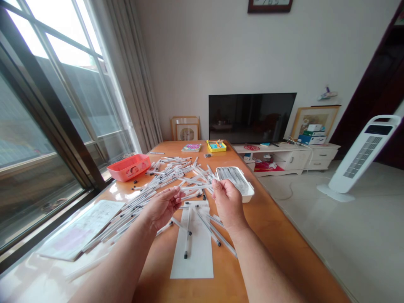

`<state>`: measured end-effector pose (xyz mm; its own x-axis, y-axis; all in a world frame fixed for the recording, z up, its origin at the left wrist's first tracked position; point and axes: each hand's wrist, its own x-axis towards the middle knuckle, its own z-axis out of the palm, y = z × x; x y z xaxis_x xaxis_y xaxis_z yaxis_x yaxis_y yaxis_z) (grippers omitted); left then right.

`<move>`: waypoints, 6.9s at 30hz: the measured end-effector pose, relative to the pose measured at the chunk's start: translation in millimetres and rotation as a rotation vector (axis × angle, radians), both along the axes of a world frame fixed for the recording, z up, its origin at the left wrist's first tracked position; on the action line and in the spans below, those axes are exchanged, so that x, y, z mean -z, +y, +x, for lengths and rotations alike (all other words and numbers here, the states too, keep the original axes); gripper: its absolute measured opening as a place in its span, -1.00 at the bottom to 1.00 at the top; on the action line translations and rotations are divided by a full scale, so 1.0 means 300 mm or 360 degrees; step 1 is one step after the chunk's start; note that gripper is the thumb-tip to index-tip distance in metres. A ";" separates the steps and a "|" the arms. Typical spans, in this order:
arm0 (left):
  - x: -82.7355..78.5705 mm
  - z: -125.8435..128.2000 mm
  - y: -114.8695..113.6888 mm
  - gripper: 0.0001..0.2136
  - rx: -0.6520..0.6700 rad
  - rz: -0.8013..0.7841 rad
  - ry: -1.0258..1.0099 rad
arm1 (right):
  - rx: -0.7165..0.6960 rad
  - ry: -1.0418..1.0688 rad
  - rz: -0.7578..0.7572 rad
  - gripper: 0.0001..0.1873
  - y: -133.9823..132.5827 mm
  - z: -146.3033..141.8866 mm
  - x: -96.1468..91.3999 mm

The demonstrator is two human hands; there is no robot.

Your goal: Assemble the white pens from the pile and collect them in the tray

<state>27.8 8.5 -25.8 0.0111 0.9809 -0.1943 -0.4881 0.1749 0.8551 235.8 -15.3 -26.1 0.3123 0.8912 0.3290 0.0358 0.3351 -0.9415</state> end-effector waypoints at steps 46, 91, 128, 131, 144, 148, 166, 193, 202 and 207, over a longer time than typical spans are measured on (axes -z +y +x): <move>0.003 0.067 -0.024 -0.77 -0.0342 0.0550 0.0118 | -0.0663 -0.0329 -0.0091 -0.72 -0.062 -0.097 -0.002; 0.007 -0.003 0.012 -0.72 -0.0301 0.0229 0.0078 | -0.0461 0.0417 -0.0300 -0.63 0.015 -0.011 0.007; -0.040 0.017 -0.031 -0.62 -0.0073 0.0175 0.0234 | 0.0667 -0.0948 -0.0481 -0.52 0.164 0.355 0.031; -0.035 0.011 -0.028 -0.61 -0.0072 0.0193 0.0237 | 0.0659 -0.1119 -0.0567 -0.67 0.201 0.416 0.044; -0.034 0.012 -0.026 -0.61 -0.0073 0.0187 0.0257 | 0.0554 -0.1376 -0.0638 -0.75 0.319 0.450 0.059; -0.032 0.010 -0.021 -0.61 -0.0096 0.0165 0.0259 | 0.0555 -0.1257 -0.0606 -0.70 0.316 0.465 0.078; -0.036 -0.015 -0.012 -0.62 -0.0205 0.0208 0.0151 | 0.0558 -0.0913 -0.0573 -0.67 0.266 0.433 0.064; -0.059 -0.101 0.017 -0.65 -0.0510 0.0203 0.0160 | -0.0212 -0.0547 -0.0498 -0.78 0.031 0.115 0.034; 0.012 -0.078 0.039 -0.77 -0.0575 0.0485 0.1105 | -0.0061 -0.0874 -0.0545 -0.85 0.095 0.130 0.121; 0.050 -0.022 0.023 -0.90 -0.0288 0.0717 0.1683 | 0.0089 -0.1128 -0.0595 -0.85 0.092 0.144 0.111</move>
<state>21.1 15.3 -40.8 -0.0953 0.9342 0.3437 0.5194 -0.2479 0.8178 279.1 12.2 -59.3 0.1882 0.9708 0.1486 0.6745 -0.0178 -0.7381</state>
